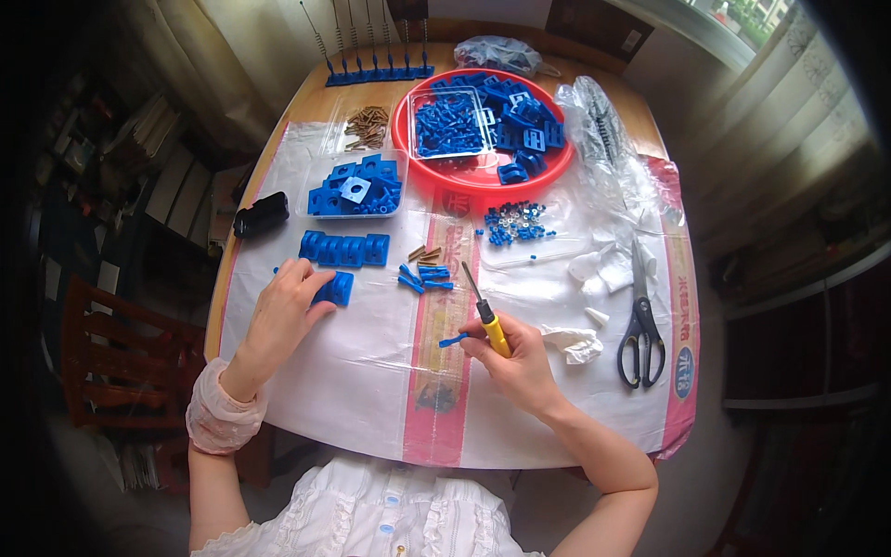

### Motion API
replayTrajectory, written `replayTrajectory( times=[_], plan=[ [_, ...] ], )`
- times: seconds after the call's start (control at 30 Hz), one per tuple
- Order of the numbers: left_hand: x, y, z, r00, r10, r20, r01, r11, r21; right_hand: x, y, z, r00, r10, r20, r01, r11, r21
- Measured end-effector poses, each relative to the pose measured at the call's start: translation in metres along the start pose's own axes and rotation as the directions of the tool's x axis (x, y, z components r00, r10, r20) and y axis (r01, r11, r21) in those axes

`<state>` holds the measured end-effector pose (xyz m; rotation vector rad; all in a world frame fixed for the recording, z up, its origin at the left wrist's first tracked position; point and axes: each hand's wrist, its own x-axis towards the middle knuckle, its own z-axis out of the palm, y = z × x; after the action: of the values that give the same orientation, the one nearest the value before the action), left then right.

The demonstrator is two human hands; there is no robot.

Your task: Assembling blue plastic components using a screwdriver.

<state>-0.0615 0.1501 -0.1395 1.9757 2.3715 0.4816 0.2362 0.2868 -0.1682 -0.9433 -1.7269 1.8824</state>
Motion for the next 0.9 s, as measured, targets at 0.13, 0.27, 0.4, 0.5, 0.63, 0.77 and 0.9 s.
replayTrajectory(
  times=[0.13,0.27,0.4,0.5,0.63,0.77,0.9],
  plan=[
    [-0.001,0.009,0.007,0.999,0.050,-0.010,-0.050,0.998,-0.034,0.000,-0.002,0.001,1.000,-0.018,-0.001,0.018,1.000,0.001],
    [-0.003,0.028,0.014,0.990,0.138,0.011,-0.136,0.985,-0.105,-0.001,-0.003,-0.001,1.000,-0.012,-0.002,0.012,1.000,-0.001],
    [-0.001,0.040,0.015,0.983,0.177,0.042,-0.168,0.974,-0.154,-0.002,-0.005,0.000,1.000,-0.019,0.017,0.018,1.000,0.017],
    [0.004,0.044,0.017,0.981,0.186,0.062,-0.171,0.966,-0.194,0.000,0.001,0.000,0.995,-0.098,0.018,0.098,0.995,-0.012],
    [0.007,0.042,0.024,0.973,0.207,0.100,-0.177,0.952,-0.248,-0.001,0.001,-0.002,0.994,-0.104,0.029,0.104,0.994,-0.012],
    [0.006,0.057,0.025,0.961,0.276,0.003,-0.268,0.936,-0.229,-0.002,0.003,0.000,0.990,-0.144,0.016,0.144,0.988,-0.049],
    [0.006,0.077,0.035,0.968,0.200,0.150,-0.083,0.821,-0.565,-0.005,0.006,0.003,0.954,-0.298,-0.024,0.289,0.942,-0.170]
  ],
)
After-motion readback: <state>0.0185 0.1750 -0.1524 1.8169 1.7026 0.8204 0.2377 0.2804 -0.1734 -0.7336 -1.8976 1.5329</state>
